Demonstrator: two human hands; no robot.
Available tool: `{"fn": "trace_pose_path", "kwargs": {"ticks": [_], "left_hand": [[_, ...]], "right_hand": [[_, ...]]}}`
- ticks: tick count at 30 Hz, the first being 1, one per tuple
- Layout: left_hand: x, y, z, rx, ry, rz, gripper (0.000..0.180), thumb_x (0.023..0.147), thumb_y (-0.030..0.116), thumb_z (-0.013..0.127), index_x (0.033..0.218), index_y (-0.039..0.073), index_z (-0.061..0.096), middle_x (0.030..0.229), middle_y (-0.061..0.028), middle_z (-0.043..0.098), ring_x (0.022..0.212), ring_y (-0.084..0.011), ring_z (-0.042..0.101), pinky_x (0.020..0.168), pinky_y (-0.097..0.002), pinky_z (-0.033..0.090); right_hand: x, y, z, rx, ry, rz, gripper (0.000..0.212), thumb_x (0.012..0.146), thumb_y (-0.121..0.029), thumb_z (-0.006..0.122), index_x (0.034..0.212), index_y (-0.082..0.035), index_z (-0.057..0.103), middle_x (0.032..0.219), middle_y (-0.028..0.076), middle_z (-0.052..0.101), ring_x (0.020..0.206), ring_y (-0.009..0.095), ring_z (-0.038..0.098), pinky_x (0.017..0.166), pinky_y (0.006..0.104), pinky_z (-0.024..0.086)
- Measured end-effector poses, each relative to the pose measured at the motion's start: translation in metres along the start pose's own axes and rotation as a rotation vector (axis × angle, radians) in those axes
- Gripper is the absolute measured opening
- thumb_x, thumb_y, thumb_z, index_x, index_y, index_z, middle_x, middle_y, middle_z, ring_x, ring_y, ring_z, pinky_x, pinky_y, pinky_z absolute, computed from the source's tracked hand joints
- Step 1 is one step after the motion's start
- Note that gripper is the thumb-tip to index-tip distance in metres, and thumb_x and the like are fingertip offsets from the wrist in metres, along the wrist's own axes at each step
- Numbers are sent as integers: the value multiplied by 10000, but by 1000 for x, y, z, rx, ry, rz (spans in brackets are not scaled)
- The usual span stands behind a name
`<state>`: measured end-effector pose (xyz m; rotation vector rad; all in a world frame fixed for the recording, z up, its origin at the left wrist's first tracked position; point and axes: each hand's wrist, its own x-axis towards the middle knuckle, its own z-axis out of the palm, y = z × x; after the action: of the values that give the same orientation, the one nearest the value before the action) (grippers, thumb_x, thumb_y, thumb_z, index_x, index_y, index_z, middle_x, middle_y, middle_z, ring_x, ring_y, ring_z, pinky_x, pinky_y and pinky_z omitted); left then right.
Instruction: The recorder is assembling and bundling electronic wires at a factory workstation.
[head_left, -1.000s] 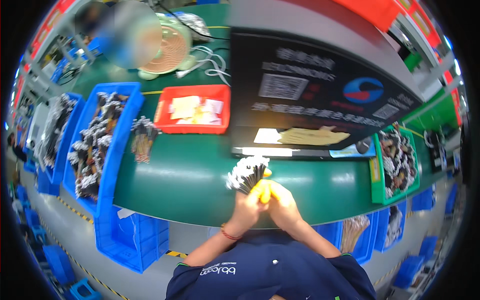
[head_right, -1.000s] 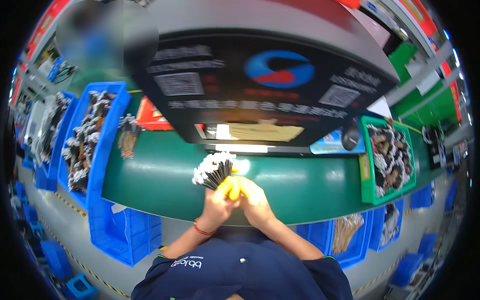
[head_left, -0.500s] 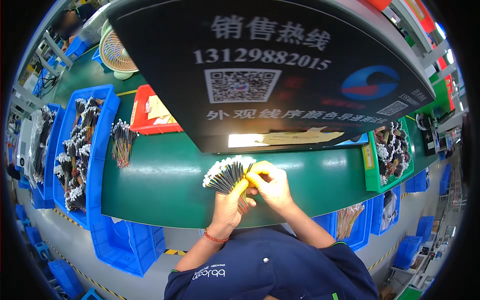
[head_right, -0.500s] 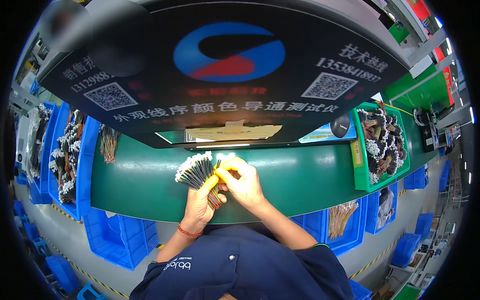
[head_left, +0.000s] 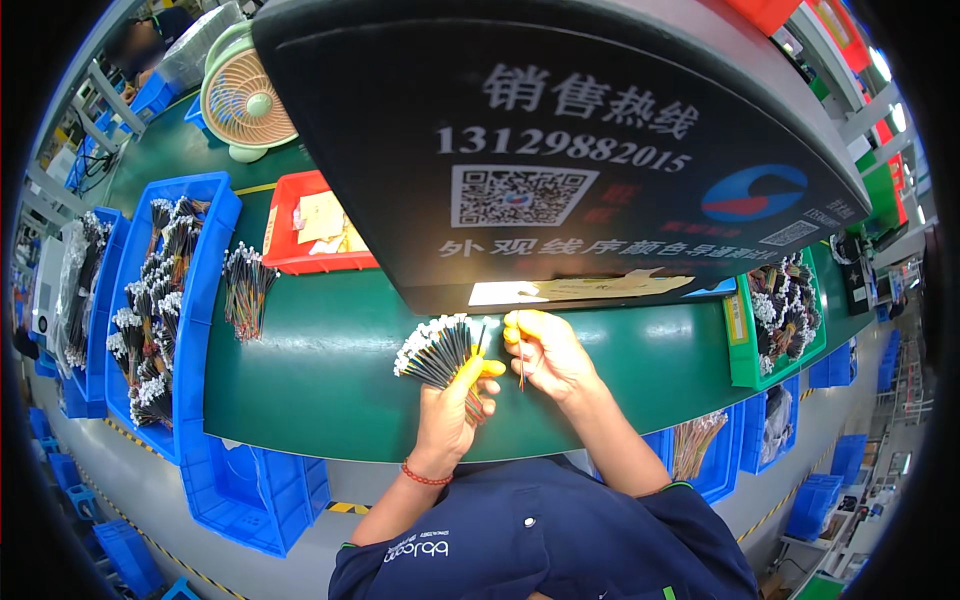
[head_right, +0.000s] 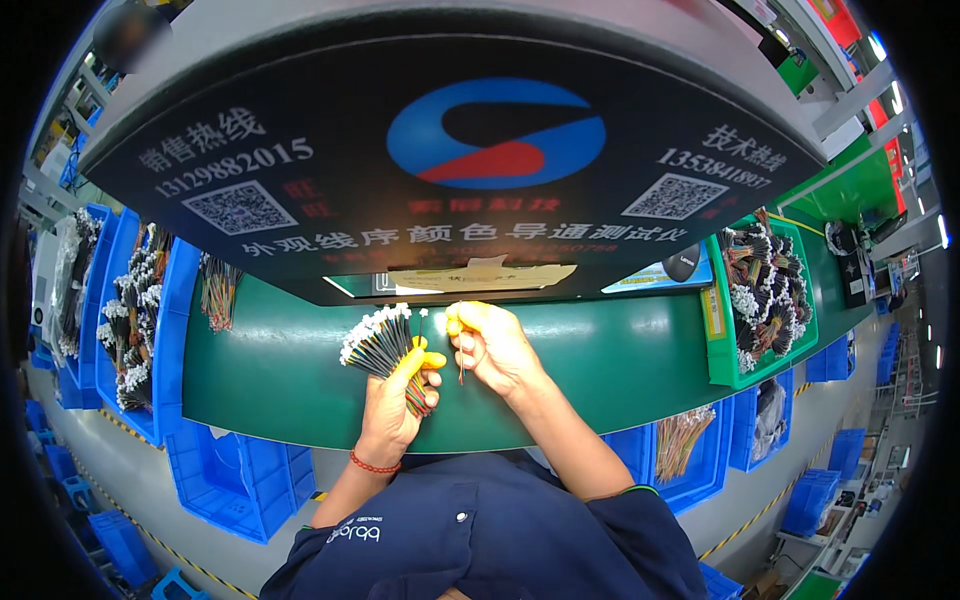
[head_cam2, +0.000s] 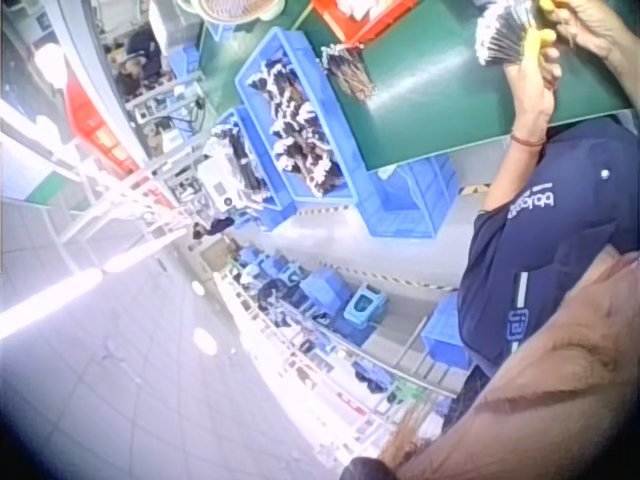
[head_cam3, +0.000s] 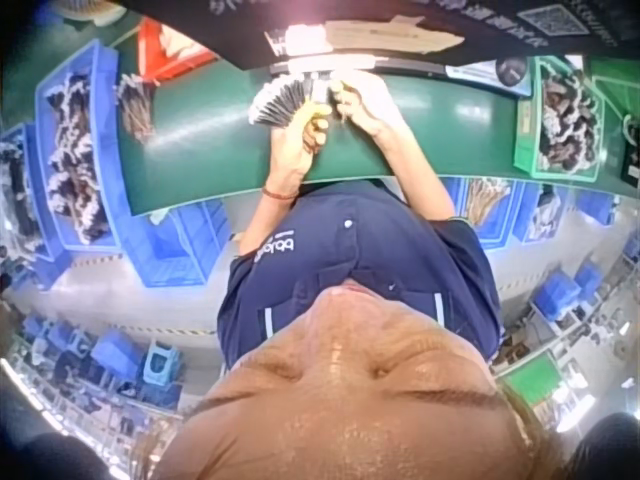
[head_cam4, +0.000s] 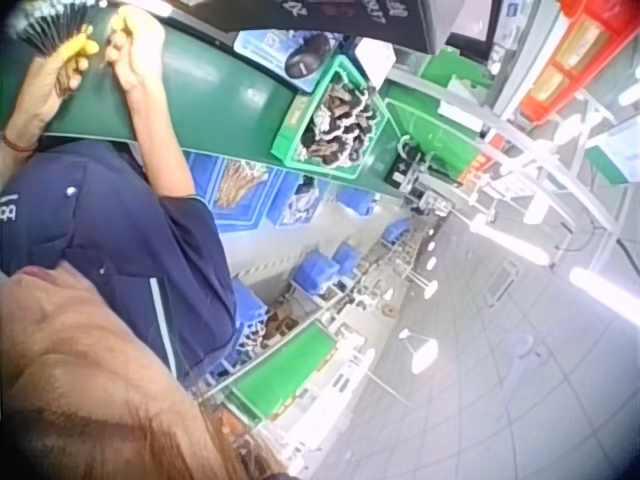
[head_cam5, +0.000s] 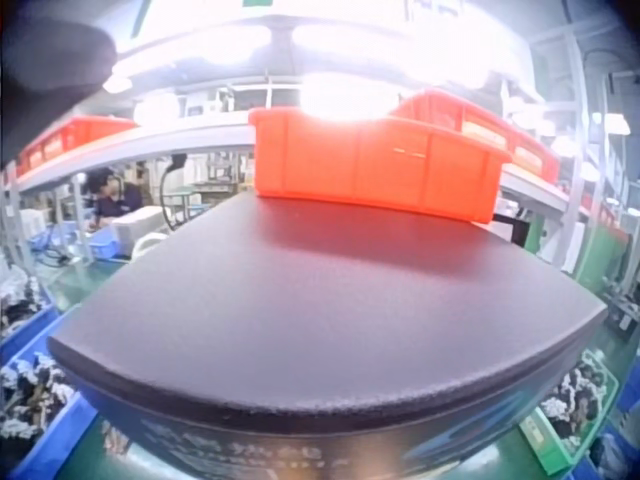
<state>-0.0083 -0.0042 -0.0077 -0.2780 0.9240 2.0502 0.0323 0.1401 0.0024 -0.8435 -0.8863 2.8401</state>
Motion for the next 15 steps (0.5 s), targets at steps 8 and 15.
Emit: {"fn": "trace_pose_path", "kwargs": {"ticks": [8, 15], "left_hand": [[-1, 1, 2, -6, 14, -35, 177, 816, 84, 530, 980, 20, 508, 789, -107, 598, 617, -148, 578, 411, -217, 455], [-5, 0, 2, -11, 16, -23, 191, 839, 94, 493, 1019, 30, 497, 819, -105, 594, 595, -118, 551, 397, -202, 429]], "right_hand": [[-13, 8, 10, -1268, 264, -605, 249, 775, -138, 580, 994, -19, 570, 704, 16, 524, 543, 35, 434, 458, 165, 364], [-11, 0, 15, -254, 32, -76, 139, 814, -146, 521, 797, -9, 529, 704, 25, 490, 491, 41, 377, 341, 164, 304]]}}
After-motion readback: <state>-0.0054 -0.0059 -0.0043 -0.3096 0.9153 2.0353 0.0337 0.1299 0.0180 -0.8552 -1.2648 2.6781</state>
